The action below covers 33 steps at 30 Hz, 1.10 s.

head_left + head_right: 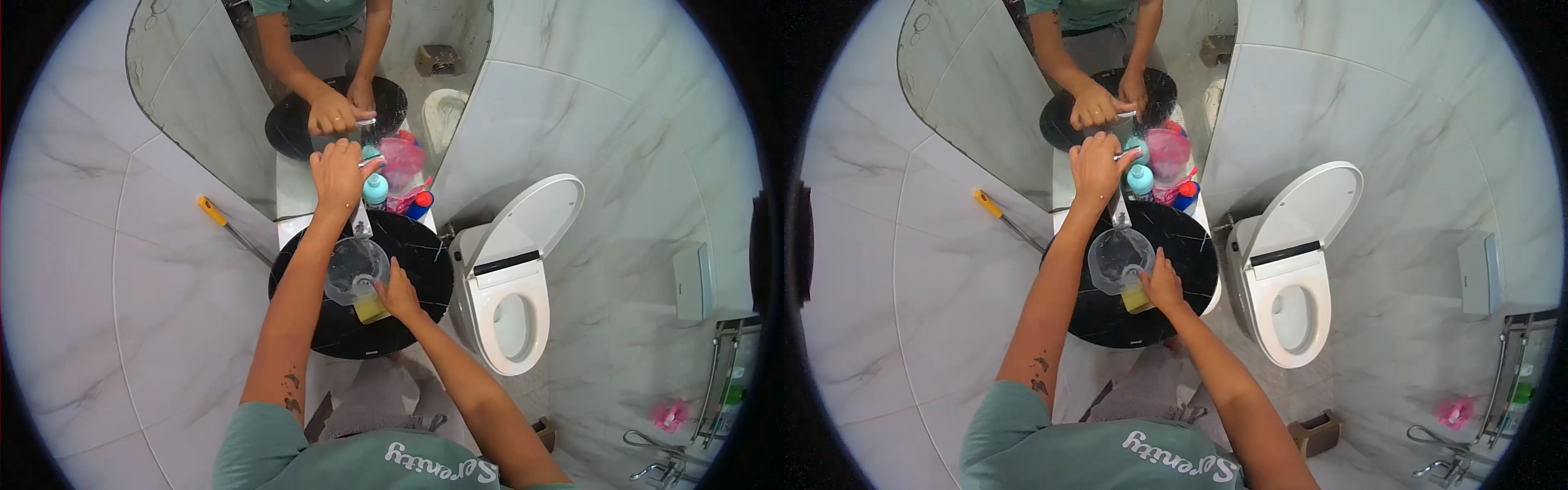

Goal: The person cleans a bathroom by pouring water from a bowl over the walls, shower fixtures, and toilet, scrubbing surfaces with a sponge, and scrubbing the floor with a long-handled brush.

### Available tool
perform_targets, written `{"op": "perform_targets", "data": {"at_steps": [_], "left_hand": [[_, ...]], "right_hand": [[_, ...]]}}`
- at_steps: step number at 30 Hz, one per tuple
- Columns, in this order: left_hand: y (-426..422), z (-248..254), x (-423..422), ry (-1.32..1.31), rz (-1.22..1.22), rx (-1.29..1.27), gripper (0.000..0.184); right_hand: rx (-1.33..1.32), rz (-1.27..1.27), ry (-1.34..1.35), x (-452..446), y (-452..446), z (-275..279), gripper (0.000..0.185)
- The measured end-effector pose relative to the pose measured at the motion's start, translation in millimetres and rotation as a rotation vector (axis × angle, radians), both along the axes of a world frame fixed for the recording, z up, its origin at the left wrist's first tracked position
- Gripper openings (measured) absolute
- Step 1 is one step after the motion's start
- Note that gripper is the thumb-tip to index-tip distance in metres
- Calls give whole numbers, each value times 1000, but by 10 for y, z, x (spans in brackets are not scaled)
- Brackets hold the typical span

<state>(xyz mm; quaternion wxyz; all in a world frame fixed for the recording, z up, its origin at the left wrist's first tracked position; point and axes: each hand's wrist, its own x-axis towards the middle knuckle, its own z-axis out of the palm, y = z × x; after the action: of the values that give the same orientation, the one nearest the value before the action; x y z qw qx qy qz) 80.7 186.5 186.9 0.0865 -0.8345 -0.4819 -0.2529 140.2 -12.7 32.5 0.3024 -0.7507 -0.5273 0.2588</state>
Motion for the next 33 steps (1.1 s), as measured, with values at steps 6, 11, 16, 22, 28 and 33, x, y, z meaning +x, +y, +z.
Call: {"op": "perform_targets", "data": {"at_steps": [6, 11, 16, 22, 28, 33], "left_hand": [[-807, -778, -839, -523, 258, -243, 35], [-1273, -1420, -1210, -388, 213, -846, 36], [-1182, -1405, -1184, -486, 220, -1125, 37], [-1174, -1447, -1242, -322, 187, -1285, 31], [-1313, -1771, -1357, -178, 21, -1216, 33], [-1391, -1514, -1252, -553, 236, -1486, 36]], "right_hand": [[-230, 112, -146, 102, 164, 11, 33], [-244, 213, 118, 249, -104, -165, 46], [-401, 274, -158, 18, -326, 156, 56], [-607, 490, -423, 70, -403, 574, 48], [-3, 99, -634, 536, -342, 931, 40], [12, 119, -607, 523, -247, 699, 53]]}}
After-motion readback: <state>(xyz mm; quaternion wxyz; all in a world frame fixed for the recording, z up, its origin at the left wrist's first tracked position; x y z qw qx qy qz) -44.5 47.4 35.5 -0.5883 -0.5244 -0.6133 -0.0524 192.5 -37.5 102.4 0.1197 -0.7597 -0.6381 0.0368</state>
